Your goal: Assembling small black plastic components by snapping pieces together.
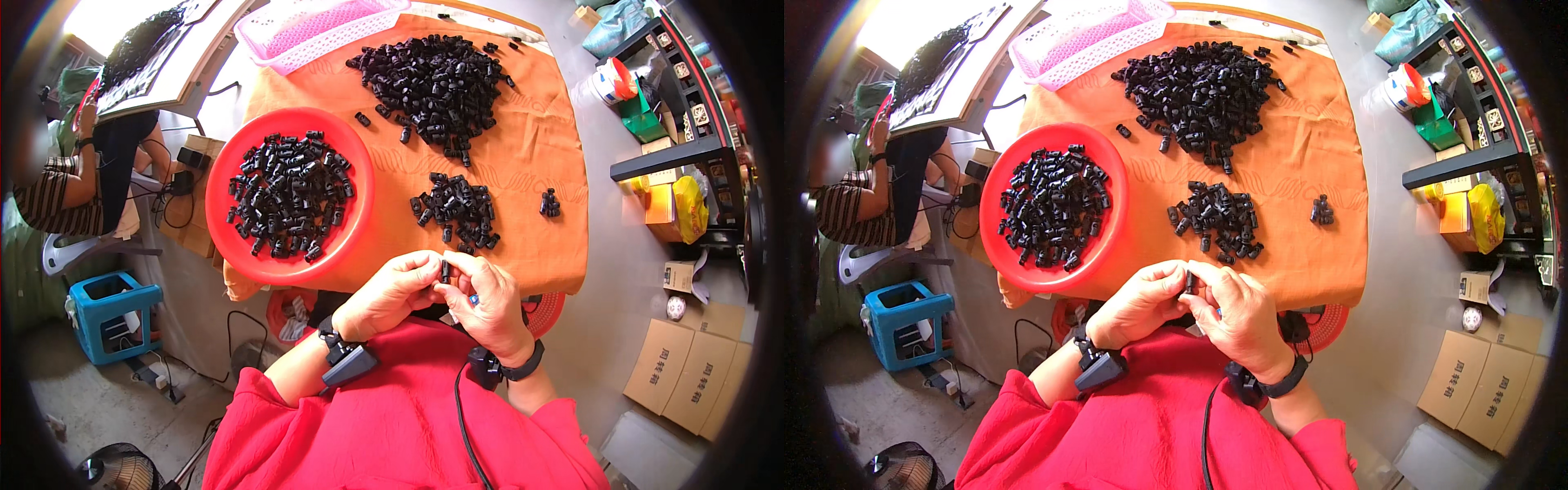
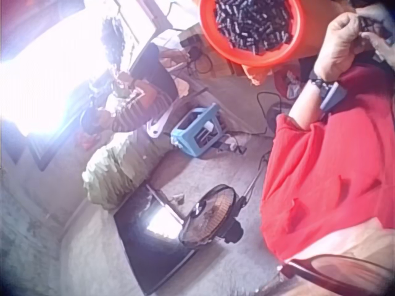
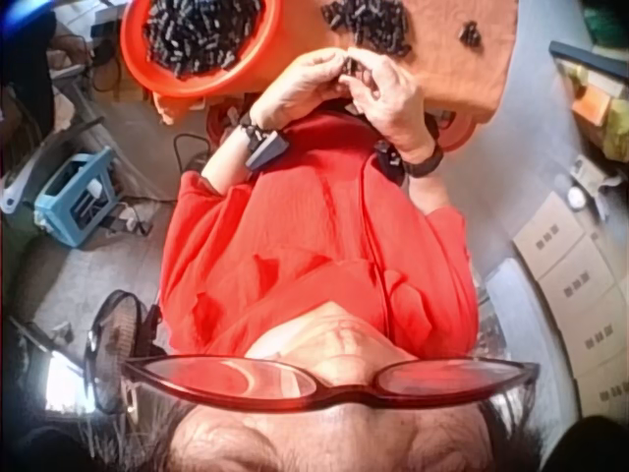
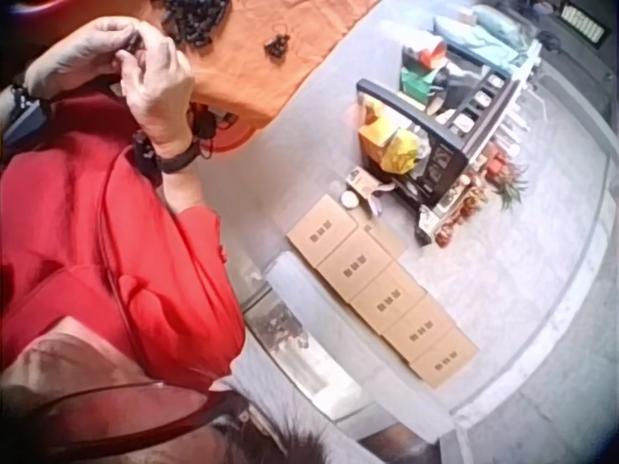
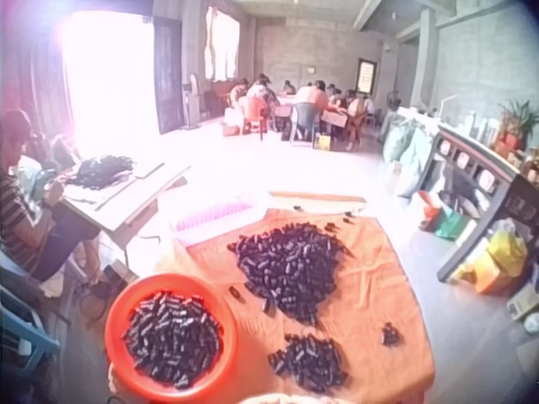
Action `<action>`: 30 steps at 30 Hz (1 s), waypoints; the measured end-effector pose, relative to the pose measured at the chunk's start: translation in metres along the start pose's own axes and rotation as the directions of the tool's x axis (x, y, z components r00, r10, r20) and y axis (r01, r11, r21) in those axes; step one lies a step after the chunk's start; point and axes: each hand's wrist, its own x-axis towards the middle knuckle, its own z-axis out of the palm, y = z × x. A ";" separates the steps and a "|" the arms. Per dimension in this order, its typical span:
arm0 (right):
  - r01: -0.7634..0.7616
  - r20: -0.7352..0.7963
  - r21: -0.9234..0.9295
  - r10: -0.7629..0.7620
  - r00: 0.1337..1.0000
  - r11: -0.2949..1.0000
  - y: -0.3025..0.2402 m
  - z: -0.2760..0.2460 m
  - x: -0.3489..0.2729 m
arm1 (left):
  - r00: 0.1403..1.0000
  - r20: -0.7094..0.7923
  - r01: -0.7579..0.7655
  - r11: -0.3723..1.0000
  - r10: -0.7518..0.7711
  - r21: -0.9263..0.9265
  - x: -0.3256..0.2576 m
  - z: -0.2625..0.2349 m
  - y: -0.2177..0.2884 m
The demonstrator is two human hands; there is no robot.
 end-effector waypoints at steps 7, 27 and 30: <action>0.146 -0.012 -0.299 -0.157 0.988 0.943 -0.003 0.000 0.001 | 1.000 -0.008 -0.019 0.999 0.019 -0.043 -0.001 0.015 0.002; -0.196 -0.218 -0.156 0.159 0.963 0.968 -0.008 0.014 0.013 | 0.987 -0.102 -0.116 0.987 0.128 0.114 -0.005 0.020 -0.008; -0.228 -0.233 -0.156 0.188 0.954 0.961 -0.006 0.017 0.014 | 0.981 -0.128 -0.126 0.982 0.145 0.142 -0.005 0.020 -0.012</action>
